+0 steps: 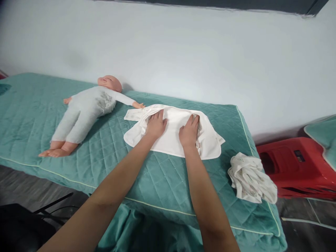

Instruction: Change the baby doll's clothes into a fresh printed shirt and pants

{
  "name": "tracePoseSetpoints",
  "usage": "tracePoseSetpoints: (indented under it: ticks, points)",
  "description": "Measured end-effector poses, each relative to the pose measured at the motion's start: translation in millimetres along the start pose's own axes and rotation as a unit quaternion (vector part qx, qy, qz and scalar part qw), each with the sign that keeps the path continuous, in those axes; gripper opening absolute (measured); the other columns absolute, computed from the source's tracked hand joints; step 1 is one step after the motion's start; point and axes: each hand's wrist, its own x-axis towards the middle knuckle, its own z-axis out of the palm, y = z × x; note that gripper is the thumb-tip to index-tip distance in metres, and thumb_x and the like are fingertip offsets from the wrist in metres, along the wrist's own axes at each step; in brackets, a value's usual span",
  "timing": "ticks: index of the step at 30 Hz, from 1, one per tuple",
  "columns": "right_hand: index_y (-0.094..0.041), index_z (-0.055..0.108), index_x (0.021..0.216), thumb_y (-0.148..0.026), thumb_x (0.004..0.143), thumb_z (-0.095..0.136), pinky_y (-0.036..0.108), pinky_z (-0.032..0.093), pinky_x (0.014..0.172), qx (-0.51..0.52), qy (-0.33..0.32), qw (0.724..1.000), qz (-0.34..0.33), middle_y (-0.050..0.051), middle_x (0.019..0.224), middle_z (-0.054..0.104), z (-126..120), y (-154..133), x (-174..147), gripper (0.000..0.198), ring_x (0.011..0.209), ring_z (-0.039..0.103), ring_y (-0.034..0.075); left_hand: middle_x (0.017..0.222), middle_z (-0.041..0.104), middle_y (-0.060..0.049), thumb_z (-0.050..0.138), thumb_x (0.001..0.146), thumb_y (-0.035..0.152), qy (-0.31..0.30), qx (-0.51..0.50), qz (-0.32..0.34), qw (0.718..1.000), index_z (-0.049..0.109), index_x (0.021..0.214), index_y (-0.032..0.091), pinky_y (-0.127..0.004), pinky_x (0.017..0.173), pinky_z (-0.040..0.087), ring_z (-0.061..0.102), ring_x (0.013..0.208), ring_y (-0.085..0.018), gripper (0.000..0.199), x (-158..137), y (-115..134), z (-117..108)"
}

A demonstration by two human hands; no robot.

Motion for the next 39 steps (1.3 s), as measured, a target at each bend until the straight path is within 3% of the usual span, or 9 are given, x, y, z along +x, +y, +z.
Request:
tracePoseSetpoints:
  ticks: [8,15,20,23,28,33,39]
  points:
    - [-0.003,0.028,0.153,-0.015,0.085,0.051,0.051,0.026,0.122,0.009,-0.018,1.0,0.004,0.028,0.164,0.009,4.1,4.1,1.8,0.073,0.153,0.019,0.036,0.159,0.04,-0.014,0.033,0.1,0.044,-0.028,-0.004,-0.048,0.998,0.023,0.16,0.022,-0.055,0.111,0.041,0.045,0.139,-0.037,0.065,-0.1,3.7,-3.8]
    - [-0.004,0.031,0.152,-0.023,0.089,0.053,0.048,0.028,0.12,-0.014,-0.025,1.0,-0.005,0.027,0.164,0.011,3.3,2.1,1.2,0.069,0.15,0.025,0.037,0.155,0.045,-0.017,0.037,0.099,0.049,-0.052,-0.012,-0.081,0.995,0.027,0.159,0.022,-0.052,0.11,0.042,0.047,0.137,-0.037,0.067,6.0,1.8,-0.6]
    - [-0.002,0.035,0.15,-0.031,0.095,0.048,0.049,0.028,0.119,-0.066,-0.051,0.996,-0.014,0.028,0.164,0.015,3.9,0.4,-0.3,0.064,0.15,0.025,0.037,0.154,0.047,-0.017,0.032,0.1,0.05,-0.072,-0.011,-0.061,0.995,0.032,0.157,0.019,-0.051,0.111,0.041,0.047,0.137,-0.036,0.065,4.1,1.3,-0.7]
    - [0.002,0.037,0.149,-0.037,0.099,0.04,0.05,0.022,0.121,-0.106,-0.075,0.991,-0.031,0.029,0.164,0.017,3.9,-2.1,-4.1,0.063,0.153,0.019,0.036,0.157,0.044,-0.016,0.026,0.101,0.047,-0.067,0.013,-0.031,0.997,0.037,0.155,0.015,-0.054,0.116,0.035,0.041,0.143,-0.036,0.064,-8.1,3.4,-1.1]
    - [0.004,0.029,0.154,-0.046,0.103,0.027,0.048,0.014,0.125,-0.16,-0.126,0.978,-0.038,0.029,0.165,0.016,0.6,-7.0,-16.6,0.072,0.156,0.012,0.035,0.166,0.028,-0.016,0.02,0.103,0.043,-0.084,0.046,0.009,0.995,0.036,0.155,0.005,-0.052,0.127,0.014,0.02,0.156,-0.031,0.066,-37.9,8.9,-4.9]
    - [0.003,0.024,0.157,-0.049,0.103,0.023,0.046,0.013,0.125,-0.185,-0.149,0.97,-0.042,0.027,0.166,0.015,-2.8,-6.4,-30.3,0.075,0.157,0.011,0.033,0.166,0.025,-0.016,0.02,0.104,0.042,-0.094,0.039,0.035,0.994,0.034,0.155,0.003,-0.046,0.128,0.017,0.02,0.156,-0.027,0.066,-66.7,11.7,-11.4]
    - [0.001,0.024,0.157,-0.051,0.103,0.024,0.047,0.017,0.124,-0.182,-0.172,0.967,-0.042,0.026,0.166,0.016,-3.7,-1.4,-28.3,0.075,0.156,0.013,0.033,0.164,0.033,-0.013,0.024,0.104,0.043,-0.062,0.036,0.07,0.995,0.044,0.152,0.015,-0.047,0.126,0.024,0.028,0.154,-0.027,0.059,-100.1,10.4,-21.1]
